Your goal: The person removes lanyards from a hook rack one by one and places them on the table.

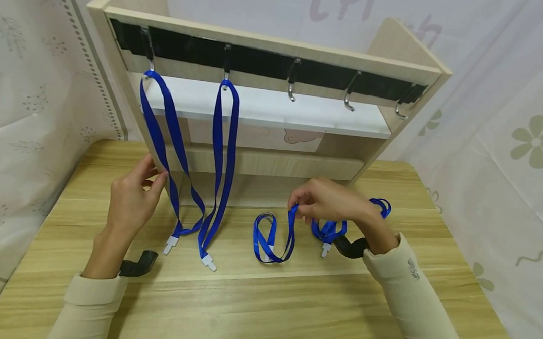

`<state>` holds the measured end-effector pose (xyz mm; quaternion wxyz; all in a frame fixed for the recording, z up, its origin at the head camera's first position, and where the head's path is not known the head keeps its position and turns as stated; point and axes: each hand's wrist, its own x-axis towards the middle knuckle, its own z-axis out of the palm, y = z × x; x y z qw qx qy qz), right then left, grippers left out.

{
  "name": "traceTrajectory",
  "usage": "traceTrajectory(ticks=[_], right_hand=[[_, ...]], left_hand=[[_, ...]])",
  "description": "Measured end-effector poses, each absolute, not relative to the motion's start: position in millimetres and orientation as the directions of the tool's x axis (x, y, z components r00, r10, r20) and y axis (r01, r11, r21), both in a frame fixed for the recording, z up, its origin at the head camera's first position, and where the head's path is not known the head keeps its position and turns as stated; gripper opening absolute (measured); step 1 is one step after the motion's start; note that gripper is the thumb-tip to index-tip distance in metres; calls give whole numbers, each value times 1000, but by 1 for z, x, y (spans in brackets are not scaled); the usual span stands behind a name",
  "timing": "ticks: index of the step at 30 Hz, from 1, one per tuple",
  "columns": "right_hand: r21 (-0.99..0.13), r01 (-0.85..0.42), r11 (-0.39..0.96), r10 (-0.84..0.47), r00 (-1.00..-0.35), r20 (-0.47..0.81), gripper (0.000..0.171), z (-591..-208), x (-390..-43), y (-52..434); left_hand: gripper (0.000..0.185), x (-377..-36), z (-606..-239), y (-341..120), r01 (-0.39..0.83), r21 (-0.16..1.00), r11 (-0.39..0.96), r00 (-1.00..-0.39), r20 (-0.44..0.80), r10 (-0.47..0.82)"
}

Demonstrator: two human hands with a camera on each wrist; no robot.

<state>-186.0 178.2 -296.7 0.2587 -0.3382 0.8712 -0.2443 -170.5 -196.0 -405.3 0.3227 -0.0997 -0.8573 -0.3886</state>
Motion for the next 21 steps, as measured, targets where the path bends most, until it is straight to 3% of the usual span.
traceTrajectory(ticks=[6, 11, 17, 21], right_hand=[[-447, -528, 722, -657, -727, -202, 21, -326, -203, 174], [-322, -580, 748, -643, -753, -138, 32, -341, -208, 165], [-297, -606, 738, -661, -738, -136, 23, -352, -211, 155], [-253, -606, 754, -643, -761, -91, 15, -360, -212, 148]], left_hand=[[32, -171, -406, -196, 420, 606, 676, -775, 627, -81], [33, -171, -406, -196, 419, 610, 672, -777, 624, -81], [31, -171, -406, -195, 422, 612, 669, -775, 626, -84], [32, -171, -406, -195, 425, 608, 671, -772, 631, -83]])
